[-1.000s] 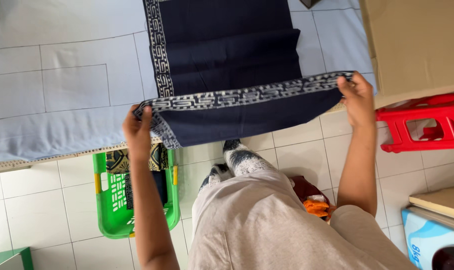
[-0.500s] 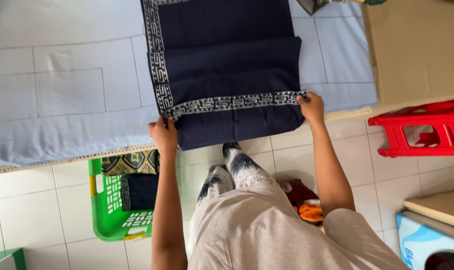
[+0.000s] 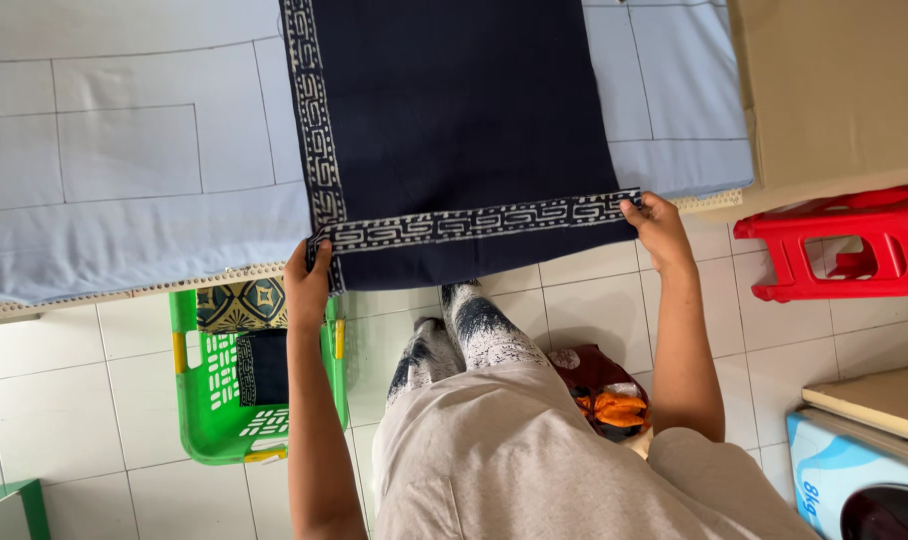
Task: The person irons a large dark blue patterned fabric on a padded ironing table using a heavy iron with a wooden handle, smoothing the cloth with one hand while moving the iron across sections. They reposition and flip the fabric, iron the reverse side, then fold the finished cloth and set it on the table.
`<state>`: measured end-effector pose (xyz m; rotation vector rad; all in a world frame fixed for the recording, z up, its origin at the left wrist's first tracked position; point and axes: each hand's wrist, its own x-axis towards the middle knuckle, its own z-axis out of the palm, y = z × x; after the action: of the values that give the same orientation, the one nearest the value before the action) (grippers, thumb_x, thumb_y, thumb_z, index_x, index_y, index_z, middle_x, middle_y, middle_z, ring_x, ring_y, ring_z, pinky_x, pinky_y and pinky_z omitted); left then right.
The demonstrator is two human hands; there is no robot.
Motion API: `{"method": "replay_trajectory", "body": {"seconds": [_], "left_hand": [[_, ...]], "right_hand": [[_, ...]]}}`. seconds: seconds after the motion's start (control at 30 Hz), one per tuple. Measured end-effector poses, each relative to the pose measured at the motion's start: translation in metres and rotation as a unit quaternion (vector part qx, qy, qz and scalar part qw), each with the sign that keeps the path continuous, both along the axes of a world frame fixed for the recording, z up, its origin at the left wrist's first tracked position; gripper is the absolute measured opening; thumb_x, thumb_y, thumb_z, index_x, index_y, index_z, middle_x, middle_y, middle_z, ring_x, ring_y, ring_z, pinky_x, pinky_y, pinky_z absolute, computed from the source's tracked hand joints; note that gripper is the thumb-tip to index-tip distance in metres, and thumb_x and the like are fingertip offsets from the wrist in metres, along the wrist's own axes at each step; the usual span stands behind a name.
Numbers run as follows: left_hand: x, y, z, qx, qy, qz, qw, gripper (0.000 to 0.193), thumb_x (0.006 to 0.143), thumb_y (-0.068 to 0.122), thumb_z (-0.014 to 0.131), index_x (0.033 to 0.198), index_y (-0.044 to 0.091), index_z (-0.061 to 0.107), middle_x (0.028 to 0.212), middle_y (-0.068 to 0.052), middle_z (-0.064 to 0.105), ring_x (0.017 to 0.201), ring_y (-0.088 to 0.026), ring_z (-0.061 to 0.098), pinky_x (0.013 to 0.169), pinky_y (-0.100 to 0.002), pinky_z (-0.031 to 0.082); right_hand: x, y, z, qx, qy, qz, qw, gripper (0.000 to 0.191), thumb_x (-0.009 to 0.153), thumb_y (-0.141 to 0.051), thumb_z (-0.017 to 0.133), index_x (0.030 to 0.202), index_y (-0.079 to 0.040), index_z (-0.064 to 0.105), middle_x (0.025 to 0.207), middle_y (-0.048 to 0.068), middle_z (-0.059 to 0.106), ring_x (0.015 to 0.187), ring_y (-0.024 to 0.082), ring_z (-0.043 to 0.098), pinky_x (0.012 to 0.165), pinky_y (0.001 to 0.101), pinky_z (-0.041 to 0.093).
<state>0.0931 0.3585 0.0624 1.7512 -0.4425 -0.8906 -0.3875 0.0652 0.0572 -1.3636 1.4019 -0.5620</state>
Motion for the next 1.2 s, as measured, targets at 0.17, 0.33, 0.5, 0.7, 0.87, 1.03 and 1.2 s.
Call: {"method": "replay_trajectory", "body": {"seconds": [0.17,0.33,0.5,0.7,0.87,1.03,1.2], "left_hand": [[-0.010,0.025,-0.004,-0.012,0.005,-0.012,1.000,0.030,0.104,0.028,0.065,0.114,0.000,0.069,0.089,0.002,0.068,0.078,-0.004,0.055,0.069,-0.023,0.044],[-0.013,0.035,-0.015,-0.004,-0.001,-0.020,1.000,0.031,0.103,0.030,0.066,0.113,0.001,0.069,0.087,0.003,0.068,0.075,-0.003,0.056,0.066,-0.022,0.045],[-0.017,0.046,-0.027,0.001,-0.002,-0.023,1.000,0.029,0.103,0.030,0.065,0.105,0.001,0.068,0.082,0.004,0.066,0.072,-0.003,0.053,0.063,-0.022,0.042],[-0.016,0.057,-0.046,-0.031,-0.013,-0.028,0.999,0.028,0.106,0.026,0.067,0.099,-0.001,0.067,0.081,0.001,0.057,0.071,-0.006,0.044,0.063,-0.026,0.036],[-0.016,0.058,-0.055,-0.046,-0.185,-0.019,0.981,0.020,0.097,0.016,0.073,0.097,-0.003,0.069,0.112,-0.007,0.053,0.086,-0.007,0.053,0.073,-0.026,0.047],[-0.009,0.062,-0.039,-0.075,-0.224,-0.048,0.971,0.015,0.098,0.010,0.073,0.101,-0.003,0.069,0.105,-0.007,0.063,0.092,-0.008,0.053,0.079,-0.026,0.044],[-0.006,0.051,-0.009,0.012,-0.132,-0.038,0.990,0.018,0.097,0.015,0.073,0.102,-0.003,0.070,0.070,0.004,0.062,0.063,-0.002,0.045,0.056,-0.021,0.039]], "right_hand": [[-0.013,0.025,0.008,0.051,0.013,-0.013,0.999,0.020,0.101,-0.027,0.069,0.097,-0.009,0.066,0.075,-0.009,0.052,0.066,0.003,0.041,0.057,0.0229,0.034],[-0.014,0.037,-0.007,0.052,-0.031,-0.015,0.998,0.018,0.101,-0.027,0.069,0.100,-0.008,0.066,0.079,-0.008,0.060,0.069,0.002,0.048,0.061,0.0218,0.040],[-0.020,0.047,-0.020,0.041,-0.038,-0.026,0.998,0.017,0.102,-0.025,0.069,0.105,-0.008,0.069,0.080,-0.008,0.060,0.070,0.003,0.045,0.062,0.0225,0.038],[-0.024,0.050,-0.016,0.056,-0.023,-0.018,0.998,0.019,0.102,-0.027,0.070,0.103,-0.008,0.070,0.078,-0.007,0.057,0.070,0.004,0.044,0.063,0.0245,0.038],[-0.020,0.050,-0.019,0.037,0.036,-0.006,0.999,0.027,0.103,-0.030,0.071,0.092,-0.006,0.063,0.078,-0.005,0.059,0.073,0.006,0.051,0.075,0.0273,0.048],[-0.020,0.047,-0.014,0.039,0.036,0.006,0.999,0.025,0.101,-0.030,0.071,0.089,-0.008,0.065,0.078,-0.004,0.061,0.075,0.007,0.054,0.079,0.0278,0.050],[-0.012,0.042,-0.006,0.026,0.039,0.010,0.999,0.028,0.100,-0.028,0.073,0.088,-0.005,0.063,0.079,-0.002,0.061,0.077,0.008,0.059,0.080,0.0274,0.052]]}}
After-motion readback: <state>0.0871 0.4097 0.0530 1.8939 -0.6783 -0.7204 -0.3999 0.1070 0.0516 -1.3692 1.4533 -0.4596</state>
